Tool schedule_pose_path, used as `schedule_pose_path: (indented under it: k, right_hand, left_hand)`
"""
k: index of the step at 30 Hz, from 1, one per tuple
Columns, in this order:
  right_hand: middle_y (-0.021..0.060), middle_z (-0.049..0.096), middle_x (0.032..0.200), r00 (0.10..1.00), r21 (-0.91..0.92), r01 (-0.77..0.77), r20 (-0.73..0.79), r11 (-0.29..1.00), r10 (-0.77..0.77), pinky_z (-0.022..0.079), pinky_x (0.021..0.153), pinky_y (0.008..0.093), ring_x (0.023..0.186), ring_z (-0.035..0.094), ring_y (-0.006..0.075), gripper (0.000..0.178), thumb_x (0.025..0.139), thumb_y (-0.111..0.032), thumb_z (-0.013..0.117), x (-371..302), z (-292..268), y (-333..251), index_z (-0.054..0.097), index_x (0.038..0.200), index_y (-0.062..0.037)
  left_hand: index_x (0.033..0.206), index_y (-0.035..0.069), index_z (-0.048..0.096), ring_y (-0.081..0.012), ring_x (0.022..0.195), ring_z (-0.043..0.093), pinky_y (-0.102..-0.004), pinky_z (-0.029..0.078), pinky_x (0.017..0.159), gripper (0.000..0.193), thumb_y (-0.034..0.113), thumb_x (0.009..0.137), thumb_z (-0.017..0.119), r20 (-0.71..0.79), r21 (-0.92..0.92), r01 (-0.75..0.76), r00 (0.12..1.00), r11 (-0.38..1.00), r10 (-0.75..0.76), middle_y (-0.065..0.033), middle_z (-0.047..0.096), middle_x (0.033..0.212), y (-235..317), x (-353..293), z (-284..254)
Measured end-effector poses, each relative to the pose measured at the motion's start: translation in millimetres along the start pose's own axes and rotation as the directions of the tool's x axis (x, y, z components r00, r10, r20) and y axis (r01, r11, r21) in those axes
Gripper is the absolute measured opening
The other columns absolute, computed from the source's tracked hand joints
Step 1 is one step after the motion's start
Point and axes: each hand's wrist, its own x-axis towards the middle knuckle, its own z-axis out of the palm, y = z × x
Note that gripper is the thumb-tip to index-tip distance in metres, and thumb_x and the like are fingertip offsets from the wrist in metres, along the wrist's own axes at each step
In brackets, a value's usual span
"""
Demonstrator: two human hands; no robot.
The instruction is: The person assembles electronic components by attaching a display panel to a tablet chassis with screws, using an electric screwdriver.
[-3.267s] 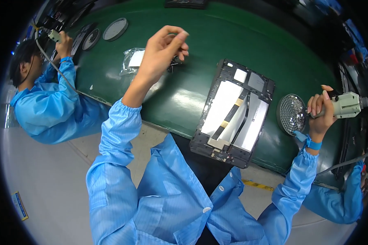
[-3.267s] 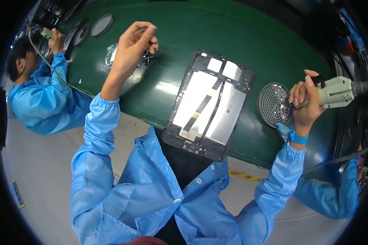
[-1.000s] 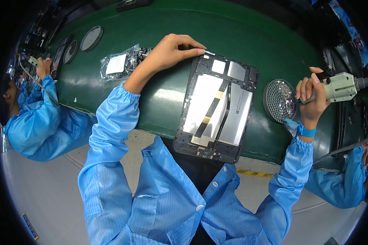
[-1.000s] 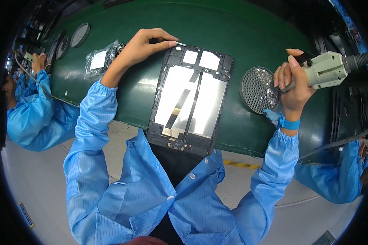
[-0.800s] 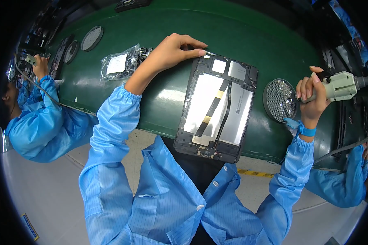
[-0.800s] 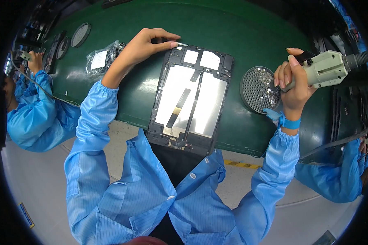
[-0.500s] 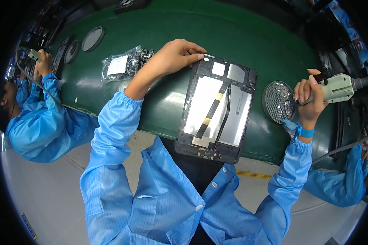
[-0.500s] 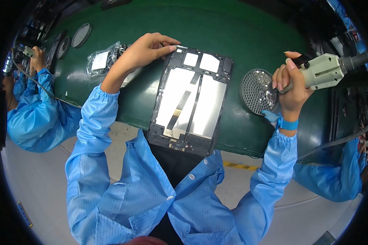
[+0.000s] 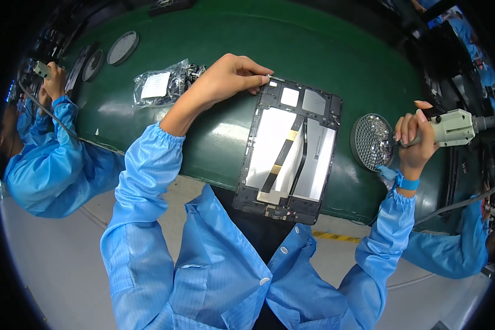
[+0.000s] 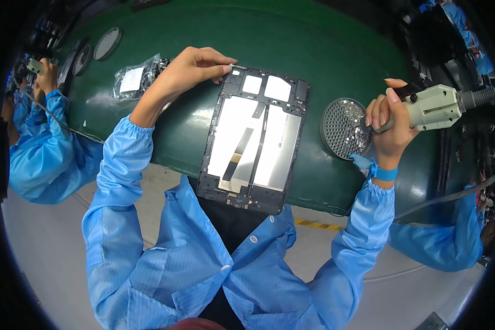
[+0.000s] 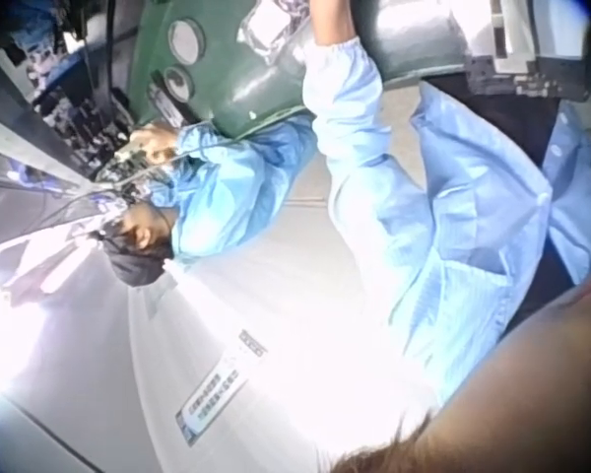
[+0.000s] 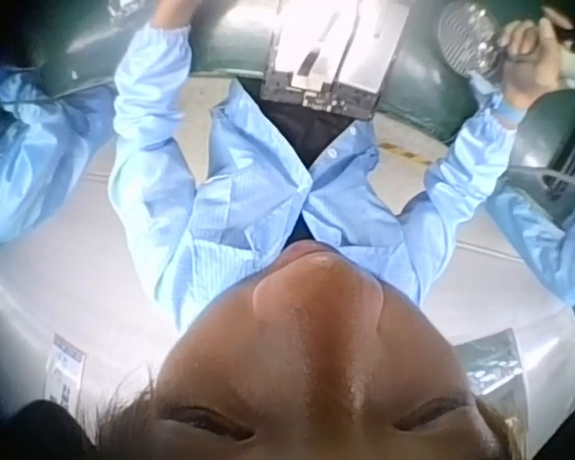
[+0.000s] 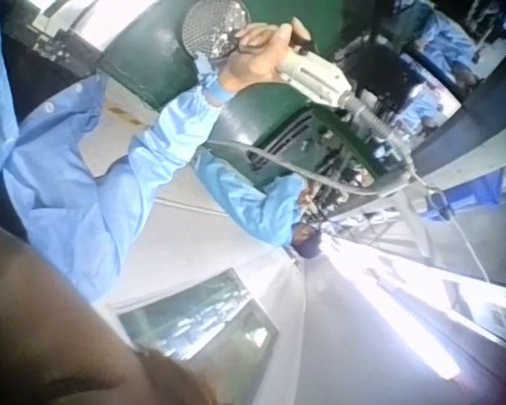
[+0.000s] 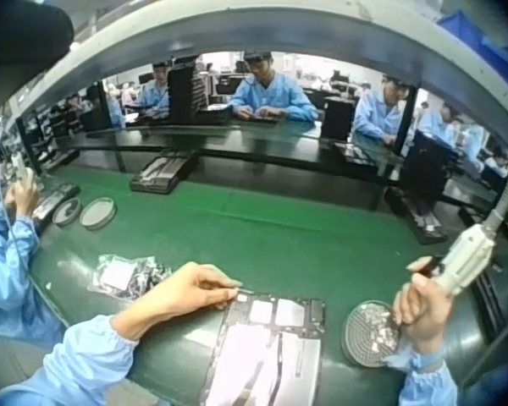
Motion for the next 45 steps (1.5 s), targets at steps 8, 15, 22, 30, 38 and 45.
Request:
schedule_pose_path:
  k: [8,15,22,30,38,45]
  right_hand:
    - [0.0010,0.036,0.053,1.000,0.077,-0.004,-0.006,0.997,0.005,0.036,0.042,0.0276,0.041,0.037,0.0098,0.025,0.089,-0.005,0.050,-1,1,-3,0.054,0.108,0.0092]
    - [0.0009,0.037,0.053,1.000,0.074,0.006,0.001,0.997,-0.006,0.036,0.042,0.0279,0.041,0.036,0.0102,0.023,0.089,-0.006,0.051,2,3,-3,0.055,0.106,0.0083]
    - [-0.0002,0.034,0.051,0.999,0.154,-0.038,-0.008,0.987,0.040,0.035,0.041,0.0289,0.039,0.034,0.0105,0.022,0.089,-0.009,0.051,-2,20,-3,0.055,0.103,0.0067]
    - [-0.0004,0.035,0.050,0.970,0.234,-0.119,0.237,0.965,0.062,0.038,0.039,0.0290,0.038,0.037,0.0106,0.021,0.091,-0.012,0.056,1,138,-3,0.058,0.105,0.0043]
    - [0.0008,0.035,0.049,0.942,0.333,-0.195,0.326,0.923,0.081,0.037,0.040,0.0300,0.038,0.038,0.0120,0.017,0.092,-0.014,0.055,-2,190,33,0.058,0.099,0.0015]
    - [-0.0004,0.031,0.048,0.936,0.253,-0.131,0.350,0.959,0.035,0.037,0.040,0.0302,0.037,0.034,0.0110,0.021,0.094,-0.017,0.045,-5,192,31,0.052,0.102,0.0012]
  left_hand:
    - [0.113,-0.003,0.067,-0.0113,0.074,0.062,-0.0239,0.051,0.068,0.030,0.015,0.089,0.067,0.032,-0.004,-0.022,0.999,1.000,0.023,-0.0089,0.067,0.089,-3,3,0]
    - [0.112,-0.003,0.067,-0.0103,0.080,0.059,-0.0233,0.050,0.074,0.025,0.014,0.093,0.062,-0.005,0.009,-0.071,0.997,0.997,0.071,-0.0062,0.065,0.106,-5,2,2]
    - [0.108,-0.002,0.070,-0.0101,0.078,0.060,-0.0233,0.050,0.072,0.024,0.012,0.090,0.067,0.042,-0.017,-0.038,0.998,0.999,0.038,-0.0071,0.068,0.095,-1,-6,4]
    - [0.100,-0.002,0.072,-0.0126,0.072,0.064,-0.0241,0.052,0.066,0.022,0.013,0.084,0.072,0.204,-0.078,-0.106,0.972,0.991,0.120,-0.0098,0.071,0.083,-3,-18,10]
    - [0.100,-0.004,0.069,-0.0134,0.067,0.064,-0.0267,0.052,0.062,0.020,0.011,0.088,0.066,0.213,-0.099,-0.268,0.935,0.958,0.284,-0.0102,0.068,0.076,-19,-19,8]
    - [0.094,-0.002,0.071,-0.0182,0.068,0.065,-0.0302,0.051,0.064,0.020,0.015,0.085,0.069,0.187,0.002,-0.319,0.931,0.948,0.313,-0.0117,0.069,0.077,-25,-23,5]
